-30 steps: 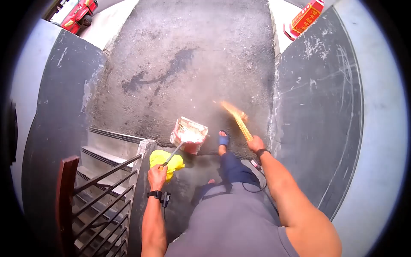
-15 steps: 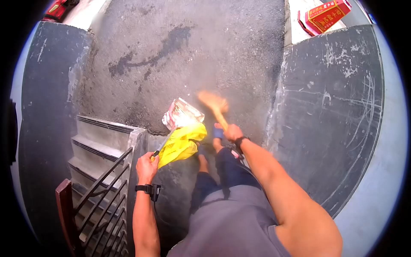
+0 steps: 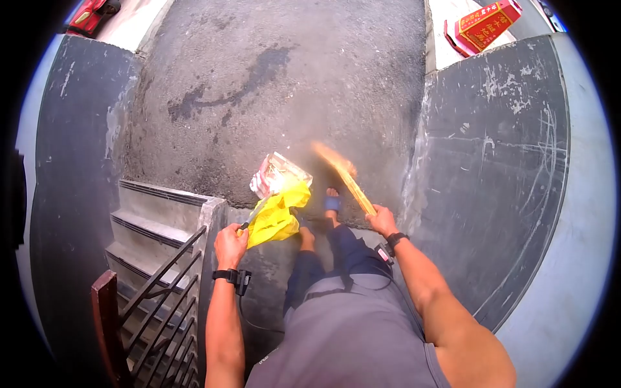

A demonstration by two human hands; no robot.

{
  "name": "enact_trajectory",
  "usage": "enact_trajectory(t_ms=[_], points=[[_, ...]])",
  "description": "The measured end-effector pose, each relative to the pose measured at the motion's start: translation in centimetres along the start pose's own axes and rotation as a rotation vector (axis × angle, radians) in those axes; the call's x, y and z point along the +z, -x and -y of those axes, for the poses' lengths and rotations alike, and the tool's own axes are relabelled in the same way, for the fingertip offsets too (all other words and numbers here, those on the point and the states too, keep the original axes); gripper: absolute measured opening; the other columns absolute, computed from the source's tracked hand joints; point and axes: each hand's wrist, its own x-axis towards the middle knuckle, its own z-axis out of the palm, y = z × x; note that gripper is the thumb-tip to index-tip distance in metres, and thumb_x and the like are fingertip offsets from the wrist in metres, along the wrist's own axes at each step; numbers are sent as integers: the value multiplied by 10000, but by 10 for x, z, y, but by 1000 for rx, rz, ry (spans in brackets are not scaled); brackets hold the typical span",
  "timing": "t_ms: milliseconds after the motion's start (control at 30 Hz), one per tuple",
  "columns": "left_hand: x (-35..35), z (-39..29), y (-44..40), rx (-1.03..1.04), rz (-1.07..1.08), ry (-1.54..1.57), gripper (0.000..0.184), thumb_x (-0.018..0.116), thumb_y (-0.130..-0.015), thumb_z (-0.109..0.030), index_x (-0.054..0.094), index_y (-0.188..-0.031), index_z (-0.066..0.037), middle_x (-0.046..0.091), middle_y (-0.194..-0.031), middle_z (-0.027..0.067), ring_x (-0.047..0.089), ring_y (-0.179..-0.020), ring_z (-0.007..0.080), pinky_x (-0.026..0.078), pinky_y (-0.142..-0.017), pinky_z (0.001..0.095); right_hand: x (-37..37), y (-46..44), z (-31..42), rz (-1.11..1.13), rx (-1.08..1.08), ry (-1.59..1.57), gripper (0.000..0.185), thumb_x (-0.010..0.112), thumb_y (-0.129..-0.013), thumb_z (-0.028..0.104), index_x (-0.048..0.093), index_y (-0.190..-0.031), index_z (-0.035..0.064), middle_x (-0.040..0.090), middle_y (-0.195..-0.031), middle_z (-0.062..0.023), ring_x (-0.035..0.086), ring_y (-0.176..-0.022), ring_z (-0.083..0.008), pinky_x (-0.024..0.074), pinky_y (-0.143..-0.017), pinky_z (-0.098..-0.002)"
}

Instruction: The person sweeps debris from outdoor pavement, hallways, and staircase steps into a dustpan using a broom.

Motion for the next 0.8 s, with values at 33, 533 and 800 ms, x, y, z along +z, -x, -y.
enact_trajectory(t_ms=[33, 533, 800], points=[[3, 6, 1, 10, -4, 0, 291, 696, -812, -304, 727, -987, -73, 698, -865, 193, 674, -836, 380, 529, -728, 451, 0, 4, 0, -12, 33, -50, 385, 679, -828, 183, 646, -1182, 36, 668, -732, -105, 633, -561, -177, 492, -529, -352], [27, 90, 33, -78, -259, 552, 215, 711, -782, -154, 663, -776, 55, 573, -619, 20, 467, -607, 85, 423, -560, 318, -71, 64, -115, -168, 329, -169, 147, 690, -847, 155, 646, -945, 55, 546, -580, -44, 498, -429, -139, 358, -365, -322], [72, 149, 6, -112, -457, 659, 290, 714, -772, -70, 497, -586, -25, 432, -597, -57, 376, -579, 73, 296, -485, 321, -96, 38, -134, -201, 532, -364, 210, 670, -820, 236, 648, -726, 50, 586, -558, -71, 539, -441, -191, 413, -415, -352]])
